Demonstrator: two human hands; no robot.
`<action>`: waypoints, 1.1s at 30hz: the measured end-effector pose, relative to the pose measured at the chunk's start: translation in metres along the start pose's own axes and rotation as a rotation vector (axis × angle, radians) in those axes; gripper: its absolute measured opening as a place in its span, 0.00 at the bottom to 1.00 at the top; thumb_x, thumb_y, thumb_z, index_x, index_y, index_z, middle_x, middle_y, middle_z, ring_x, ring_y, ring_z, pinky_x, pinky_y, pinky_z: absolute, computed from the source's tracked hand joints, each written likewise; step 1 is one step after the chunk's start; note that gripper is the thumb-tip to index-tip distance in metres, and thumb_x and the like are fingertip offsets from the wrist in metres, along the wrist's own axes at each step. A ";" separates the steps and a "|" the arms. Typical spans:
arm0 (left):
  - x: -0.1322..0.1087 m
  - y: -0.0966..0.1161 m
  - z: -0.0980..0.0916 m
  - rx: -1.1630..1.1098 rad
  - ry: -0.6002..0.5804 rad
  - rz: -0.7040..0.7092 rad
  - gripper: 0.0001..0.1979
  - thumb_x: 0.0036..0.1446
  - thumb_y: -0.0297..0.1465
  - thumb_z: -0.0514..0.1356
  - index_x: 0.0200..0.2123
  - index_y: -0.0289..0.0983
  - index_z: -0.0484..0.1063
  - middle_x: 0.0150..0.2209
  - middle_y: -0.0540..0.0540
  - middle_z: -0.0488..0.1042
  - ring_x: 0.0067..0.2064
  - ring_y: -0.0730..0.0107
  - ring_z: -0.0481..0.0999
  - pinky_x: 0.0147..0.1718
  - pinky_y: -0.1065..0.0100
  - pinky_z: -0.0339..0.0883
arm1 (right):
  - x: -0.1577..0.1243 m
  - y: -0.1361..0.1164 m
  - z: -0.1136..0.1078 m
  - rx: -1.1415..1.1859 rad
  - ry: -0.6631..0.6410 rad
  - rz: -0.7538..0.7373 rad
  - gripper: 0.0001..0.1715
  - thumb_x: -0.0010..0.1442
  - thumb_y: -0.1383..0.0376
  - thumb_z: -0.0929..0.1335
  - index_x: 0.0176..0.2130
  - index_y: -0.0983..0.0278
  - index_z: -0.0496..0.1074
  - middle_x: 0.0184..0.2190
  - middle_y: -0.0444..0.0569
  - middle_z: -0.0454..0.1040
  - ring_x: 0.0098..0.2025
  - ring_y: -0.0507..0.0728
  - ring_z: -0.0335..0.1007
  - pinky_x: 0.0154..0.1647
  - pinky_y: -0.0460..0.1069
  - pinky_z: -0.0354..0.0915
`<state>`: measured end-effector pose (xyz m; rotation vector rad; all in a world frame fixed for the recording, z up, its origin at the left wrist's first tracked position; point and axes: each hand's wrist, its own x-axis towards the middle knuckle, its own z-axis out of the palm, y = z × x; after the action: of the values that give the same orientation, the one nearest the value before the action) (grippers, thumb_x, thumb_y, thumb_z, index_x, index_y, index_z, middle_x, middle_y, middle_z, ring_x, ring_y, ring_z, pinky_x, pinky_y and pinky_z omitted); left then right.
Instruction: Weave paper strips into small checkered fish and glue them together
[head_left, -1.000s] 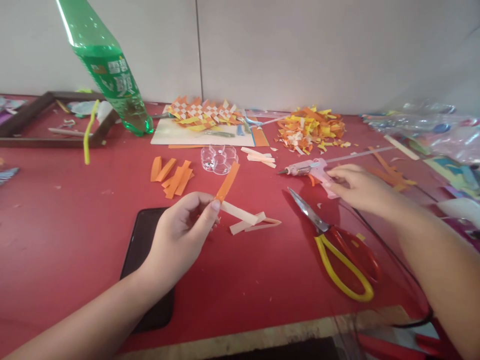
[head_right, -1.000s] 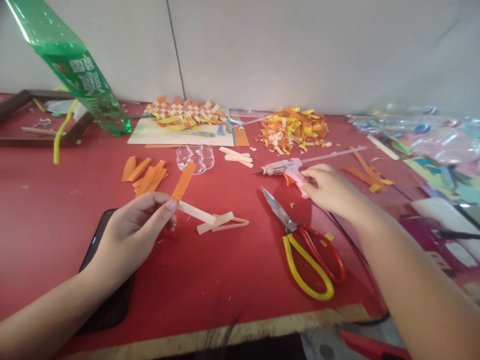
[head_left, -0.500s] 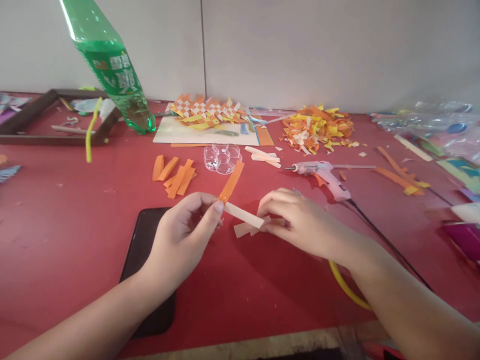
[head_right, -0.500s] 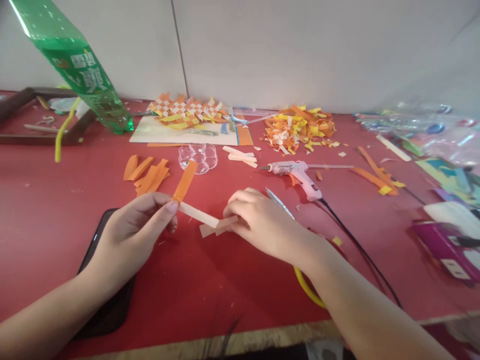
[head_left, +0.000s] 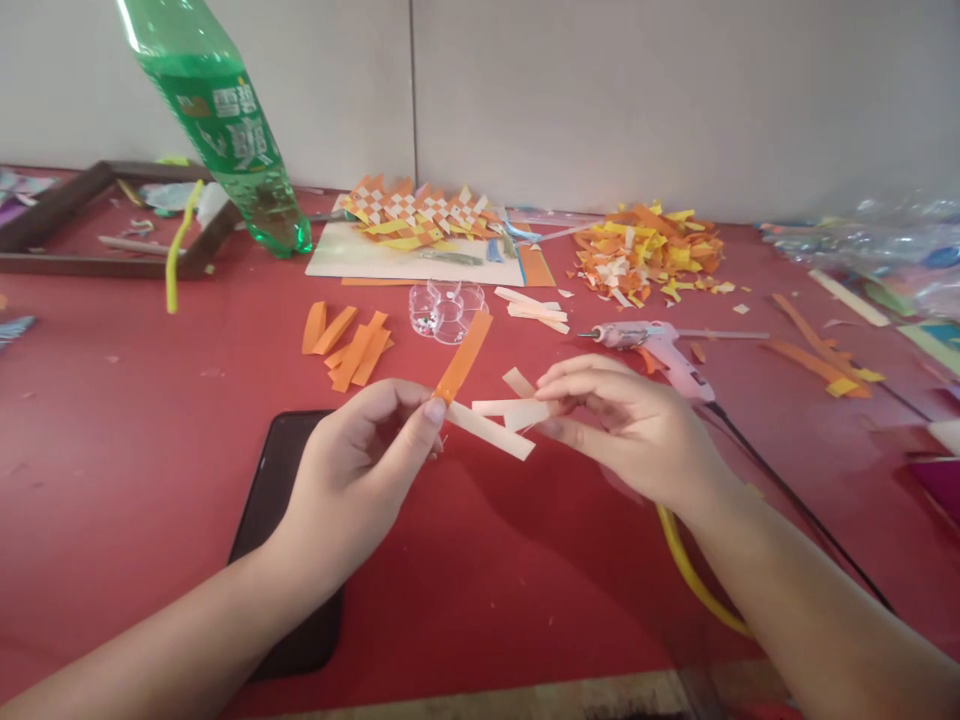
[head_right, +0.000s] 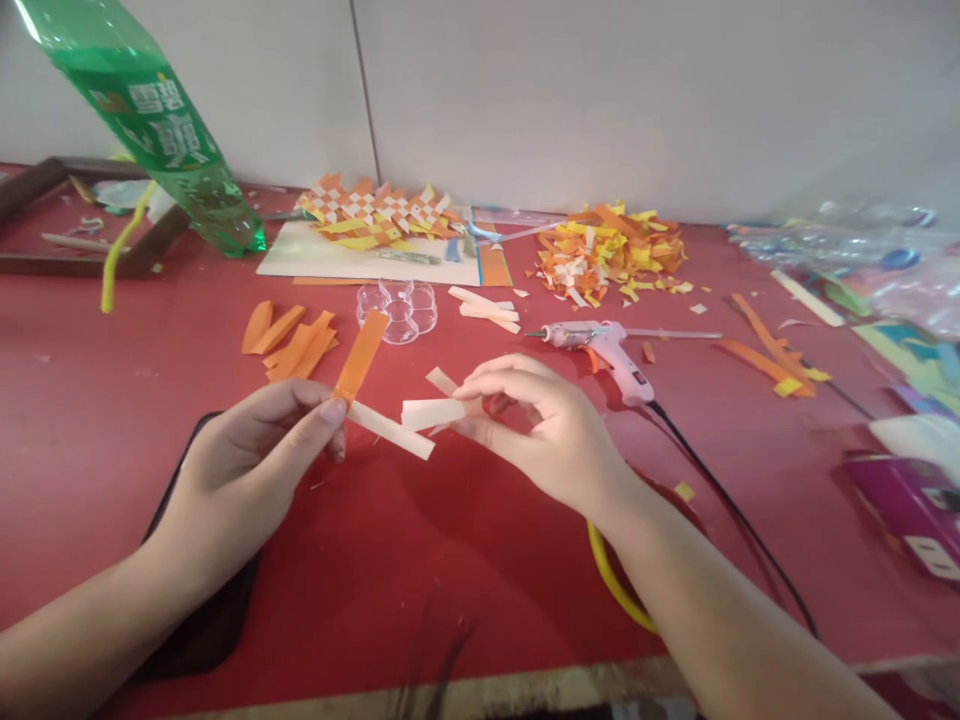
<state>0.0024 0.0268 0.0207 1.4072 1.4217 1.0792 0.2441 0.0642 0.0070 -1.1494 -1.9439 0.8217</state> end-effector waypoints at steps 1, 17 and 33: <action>0.000 0.000 0.000 -0.012 0.008 0.007 0.10 0.62 0.35 0.59 0.28 0.41 0.72 0.22 0.55 0.71 0.25 0.79 0.70 0.25 0.80 0.66 | 0.000 0.000 0.000 0.030 0.011 0.005 0.10 0.57 0.61 0.74 0.41 0.53 0.77 0.43 0.47 0.73 0.41 0.55 0.72 0.43 0.52 0.71; -0.001 0.001 0.000 -0.043 0.001 0.028 0.10 0.62 0.34 0.59 0.27 0.41 0.70 0.22 0.55 0.70 0.24 0.78 0.69 0.25 0.78 0.66 | 0.001 -0.017 0.004 0.126 0.283 0.228 0.01 0.58 0.62 0.72 0.35 0.55 0.77 0.27 0.43 0.76 0.30 0.53 0.74 0.34 0.50 0.75; -0.002 -0.004 0.001 0.014 -0.179 0.031 0.11 0.63 0.37 0.58 0.30 0.40 0.72 0.25 0.53 0.73 0.28 0.76 0.72 0.28 0.76 0.67 | 0.002 -0.008 -0.001 0.232 0.250 0.136 0.13 0.54 0.56 0.75 0.24 0.58 0.74 0.34 0.46 0.71 0.32 0.53 0.71 0.32 0.50 0.71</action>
<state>0.0024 0.0252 0.0162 1.5005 1.2848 0.9385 0.2409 0.0626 0.0143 -1.1896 -1.5380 0.9025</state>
